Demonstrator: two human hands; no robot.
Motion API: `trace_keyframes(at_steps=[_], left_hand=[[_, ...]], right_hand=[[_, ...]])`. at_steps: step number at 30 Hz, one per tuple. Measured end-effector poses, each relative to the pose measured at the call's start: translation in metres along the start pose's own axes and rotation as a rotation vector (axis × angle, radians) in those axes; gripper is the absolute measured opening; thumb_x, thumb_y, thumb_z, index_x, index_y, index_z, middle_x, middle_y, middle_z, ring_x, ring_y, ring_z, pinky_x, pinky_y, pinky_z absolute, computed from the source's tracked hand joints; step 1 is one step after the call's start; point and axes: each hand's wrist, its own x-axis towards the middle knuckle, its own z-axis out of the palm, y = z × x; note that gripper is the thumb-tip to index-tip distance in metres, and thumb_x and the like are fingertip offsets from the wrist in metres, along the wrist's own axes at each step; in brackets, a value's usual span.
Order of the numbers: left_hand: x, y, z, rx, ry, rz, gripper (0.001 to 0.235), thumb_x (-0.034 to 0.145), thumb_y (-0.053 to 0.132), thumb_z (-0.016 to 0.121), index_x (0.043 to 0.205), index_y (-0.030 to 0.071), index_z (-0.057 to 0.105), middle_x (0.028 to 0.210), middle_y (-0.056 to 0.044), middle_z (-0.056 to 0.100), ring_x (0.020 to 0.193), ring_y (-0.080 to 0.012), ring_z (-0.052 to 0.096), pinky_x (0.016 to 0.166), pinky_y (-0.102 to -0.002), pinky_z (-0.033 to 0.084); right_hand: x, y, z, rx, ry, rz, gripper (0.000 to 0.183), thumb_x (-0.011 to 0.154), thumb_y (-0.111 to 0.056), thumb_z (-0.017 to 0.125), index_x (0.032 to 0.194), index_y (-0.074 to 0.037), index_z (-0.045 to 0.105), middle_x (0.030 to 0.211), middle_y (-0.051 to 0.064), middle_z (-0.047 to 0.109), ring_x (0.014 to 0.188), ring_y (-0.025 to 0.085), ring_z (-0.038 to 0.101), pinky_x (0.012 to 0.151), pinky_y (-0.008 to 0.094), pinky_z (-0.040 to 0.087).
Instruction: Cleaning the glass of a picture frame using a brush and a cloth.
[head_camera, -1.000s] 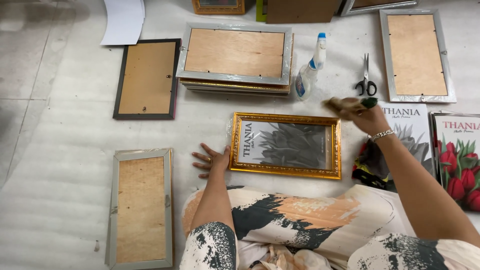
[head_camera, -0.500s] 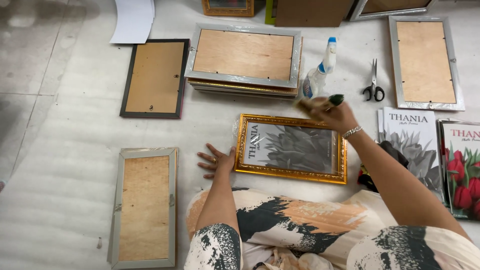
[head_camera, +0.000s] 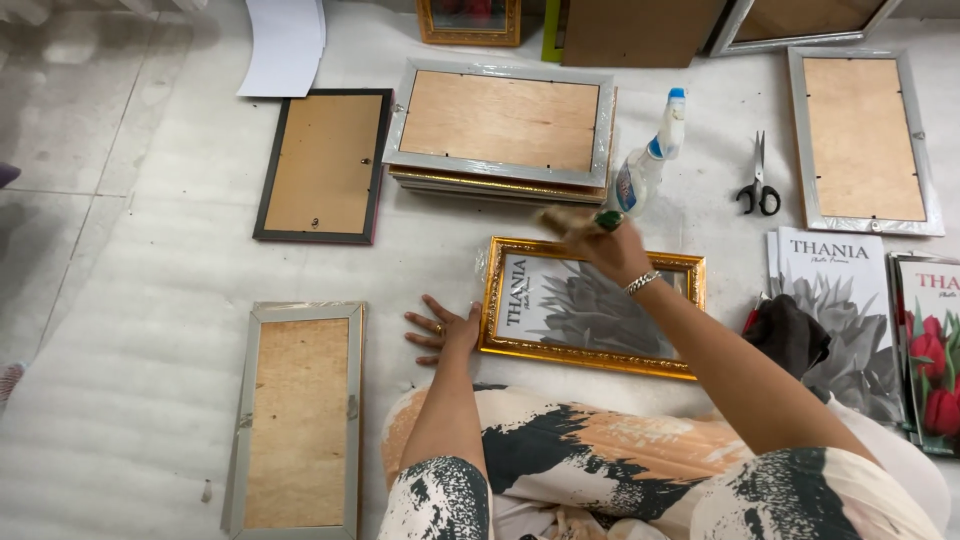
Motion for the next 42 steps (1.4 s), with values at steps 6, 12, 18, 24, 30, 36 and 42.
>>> trace_keyframes(at_steps=[6,12,18,24,30,36,42], left_hand=[[-0.003,0.002,-0.003,-0.035,-0.002,0.006,0.107,0.094,0.075,0.045,0.156,0.034,-0.033,0.158,-0.011,-0.047,0.143,-0.0488,-0.038,0.107,-0.078,-0.020],[-0.002,0.002,0.000,-0.007,0.015,0.000,0.105,0.094,0.073,0.045,0.157,0.035,-0.031,0.160,-0.010,-0.044,0.145,-0.0483,-0.035,0.108,-0.078,-0.019],[0.003,0.001,0.005,0.002,0.044,-0.019,0.105,0.095,0.072,0.046,0.156,0.037,-0.032,0.159,-0.010,-0.045,0.145,-0.0480,-0.035,0.108,-0.079,-0.018],[0.004,0.002,0.005,0.018,0.027,-0.017,0.105,0.094,0.074,0.044,0.156,0.036,-0.031,0.159,-0.009,-0.045,0.145,-0.0479,-0.035,0.107,-0.080,-0.019],[0.007,-0.001,0.006,0.013,0.023,-0.013,0.107,0.092,0.077,0.045,0.157,0.036,-0.030,0.160,-0.009,-0.044,0.146,-0.0477,-0.035,0.108,-0.080,-0.017],[0.005,-0.003,0.001,-0.005,0.004,0.015,0.105,0.094,0.076,0.044,0.157,0.036,-0.029,0.160,-0.009,-0.043,0.145,-0.0484,-0.035,0.108,-0.079,-0.018],[-0.002,0.001,-0.002,0.016,0.015,0.005,0.104,0.095,0.075,0.043,0.157,0.035,-0.030,0.160,-0.010,-0.043,0.145,-0.0482,-0.036,0.107,-0.079,-0.019]], right_hand=[[-0.031,-0.003,0.066,-0.044,-0.628,-0.170,0.069,0.073,-0.080,0.068,0.094,-0.015,0.082,0.098,0.006,0.080,0.104,0.026,0.073,0.094,0.040,0.058],[0.035,-0.022,0.037,-0.018,0.151,0.032,0.063,0.078,-0.065,0.077,0.084,-0.003,0.073,0.075,0.016,0.069,0.078,0.037,0.073,0.072,0.044,0.060],[-0.028,-0.028,0.086,0.086,-0.590,-0.094,0.064,0.065,-0.067,0.080,0.091,-0.009,0.079,0.100,0.015,0.078,0.101,0.035,0.073,0.089,0.044,0.059],[0.041,-0.004,0.083,0.176,0.156,-0.090,0.038,0.082,-0.042,0.068,0.080,-0.004,0.073,0.077,0.018,0.073,0.085,0.040,0.071,0.078,0.051,0.058],[-0.006,-0.066,0.055,0.232,-0.039,0.072,0.046,0.084,-0.060,0.066,0.119,-0.031,0.070,0.106,0.006,0.077,0.106,0.026,0.072,0.099,0.042,0.055],[-0.029,-0.035,0.076,0.399,0.124,0.159,0.050,0.084,-0.049,0.067,0.131,-0.033,0.066,0.113,0.011,0.075,0.112,0.029,0.068,0.105,0.041,0.052],[-0.066,0.170,0.033,0.365,0.391,0.426,0.050,0.083,-0.047,0.074,0.129,-0.028,0.070,0.105,0.012,0.074,0.110,0.030,0.066,0.103,0.043,0.051]])
